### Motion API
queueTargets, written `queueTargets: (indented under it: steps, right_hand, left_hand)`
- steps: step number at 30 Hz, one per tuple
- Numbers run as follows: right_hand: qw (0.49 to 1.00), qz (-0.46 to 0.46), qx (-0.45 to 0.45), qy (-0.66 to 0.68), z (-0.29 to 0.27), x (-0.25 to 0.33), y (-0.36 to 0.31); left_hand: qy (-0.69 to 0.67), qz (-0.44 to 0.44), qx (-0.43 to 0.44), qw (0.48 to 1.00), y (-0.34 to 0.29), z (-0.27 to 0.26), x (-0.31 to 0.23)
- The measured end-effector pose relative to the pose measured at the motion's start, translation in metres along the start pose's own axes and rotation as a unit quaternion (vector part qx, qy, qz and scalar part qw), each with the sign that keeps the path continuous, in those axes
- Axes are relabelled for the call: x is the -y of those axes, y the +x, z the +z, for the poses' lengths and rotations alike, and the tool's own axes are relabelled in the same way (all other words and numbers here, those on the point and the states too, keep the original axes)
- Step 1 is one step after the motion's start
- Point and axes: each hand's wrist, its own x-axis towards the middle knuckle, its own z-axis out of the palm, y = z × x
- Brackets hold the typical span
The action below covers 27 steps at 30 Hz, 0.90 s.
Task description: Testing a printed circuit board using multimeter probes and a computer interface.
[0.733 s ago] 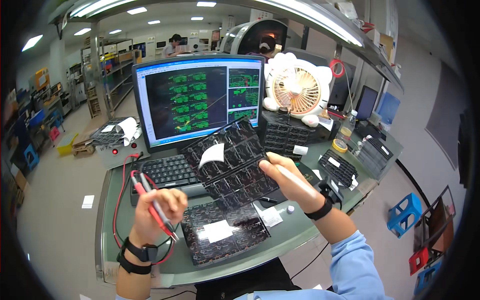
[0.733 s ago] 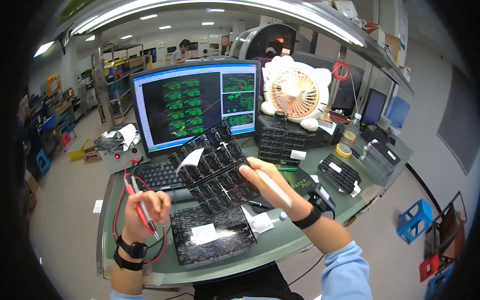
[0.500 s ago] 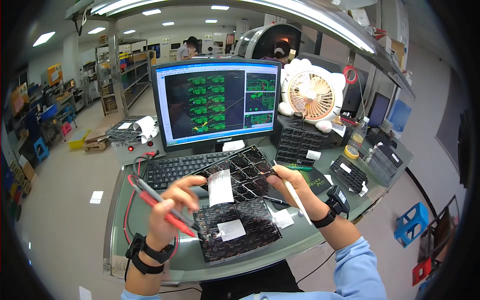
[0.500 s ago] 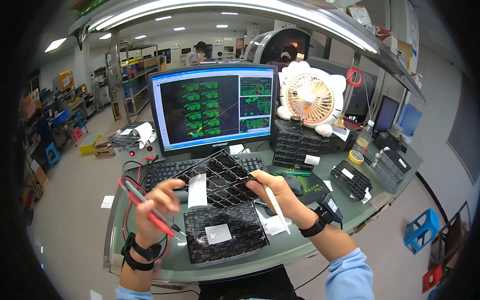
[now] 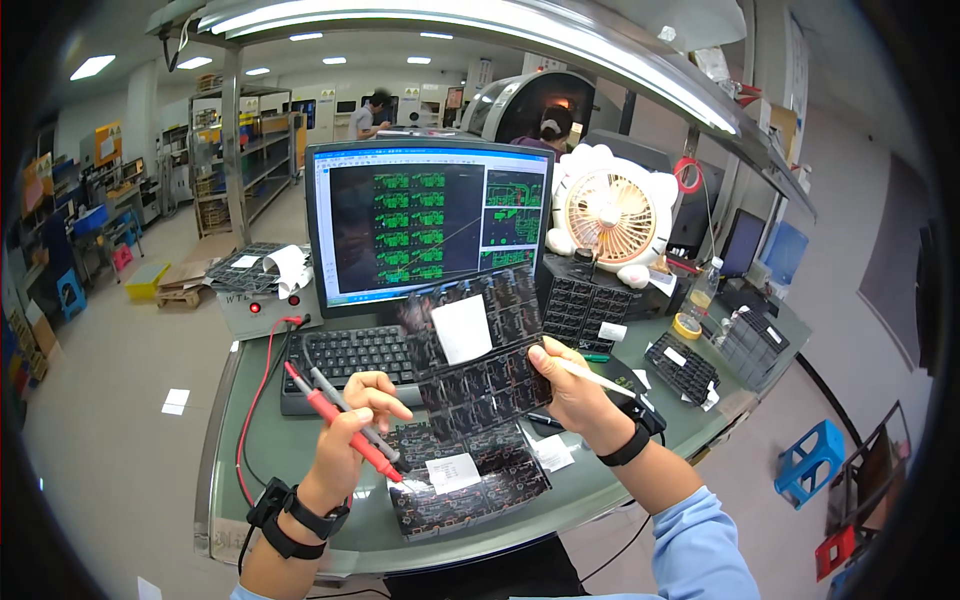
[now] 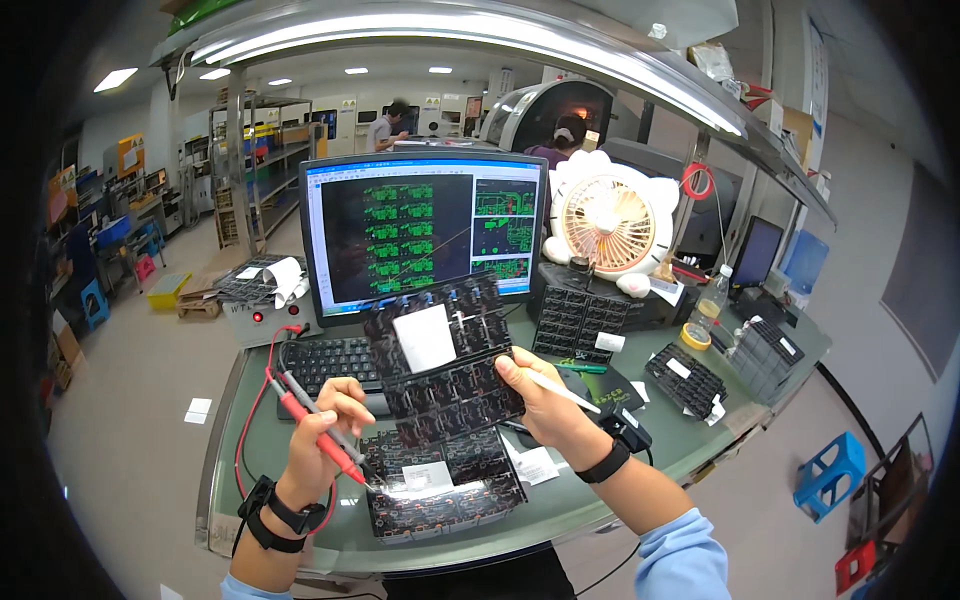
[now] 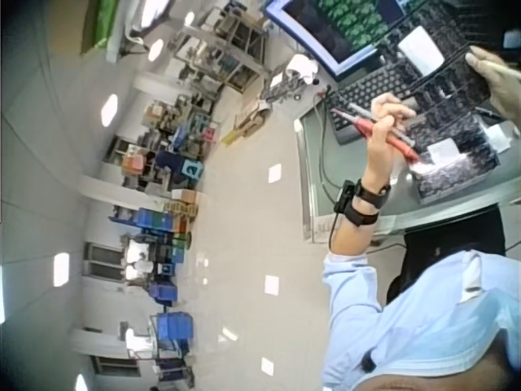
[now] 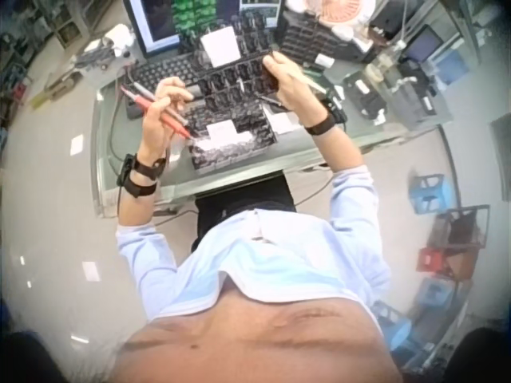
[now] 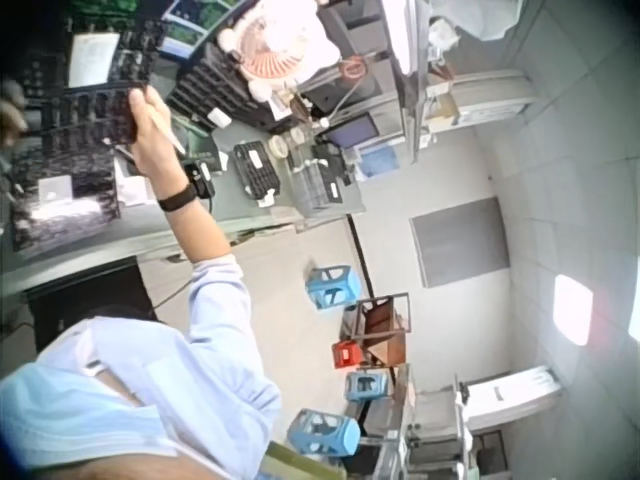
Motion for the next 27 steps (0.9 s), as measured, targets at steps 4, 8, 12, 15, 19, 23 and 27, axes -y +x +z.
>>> queueTargets:
  steps: [4, 8, 12, 15, 19, 23, 27]
  right_hand:
    - [0.987, 0.051, 0.047, -0.147, 0.0, 0.019, 0.008]
    - [0.952, -0.03, 0.109, -0.286, -0.006, 0.029, 0.029]
    - [0.984, -0.086, 0.15, -0.037, 0.008, 0.01, 0.044]
    - [0.976, -0.133, 0.169, -0.016, 0.024, -0.005, 0.052]
    - [0.965, -0.109, 0.24, 0.001, 0.037, -0.004, 0.053]
    - [0.97, -0.109, 0.215, 0.037, 0.051, 0.011, 0.052]
    - [0.998, -0.029, 0.033, 0.048, 0.014, 0.007, 0.039]
  left_hand:
    - [-0.153, -0.024, 0.031, 0.987, 0.004, 0.0, -0.001]
    - [-0.165, -0.086, 0.029, 0.982, 0.005, 0.005, -0.011]
    - [-0.267, -0.219, 0.046, 0.937, -0.007, 0.001, 0.007]
    - [-0.325, -0.227, 0.163, 0.904, -0.002, 0.028, 0.0]
    - [-0.472, -0.249, 0.172, 0.828, -0.009, 0.013, 0.024]
    - [-0.36, -0.239, -0.039, 0.901, -0.01, -0.005, 0.023]
    - [-0.187, -0.121, -0.107, 0.969, -0.011, 0.005, -0.006]
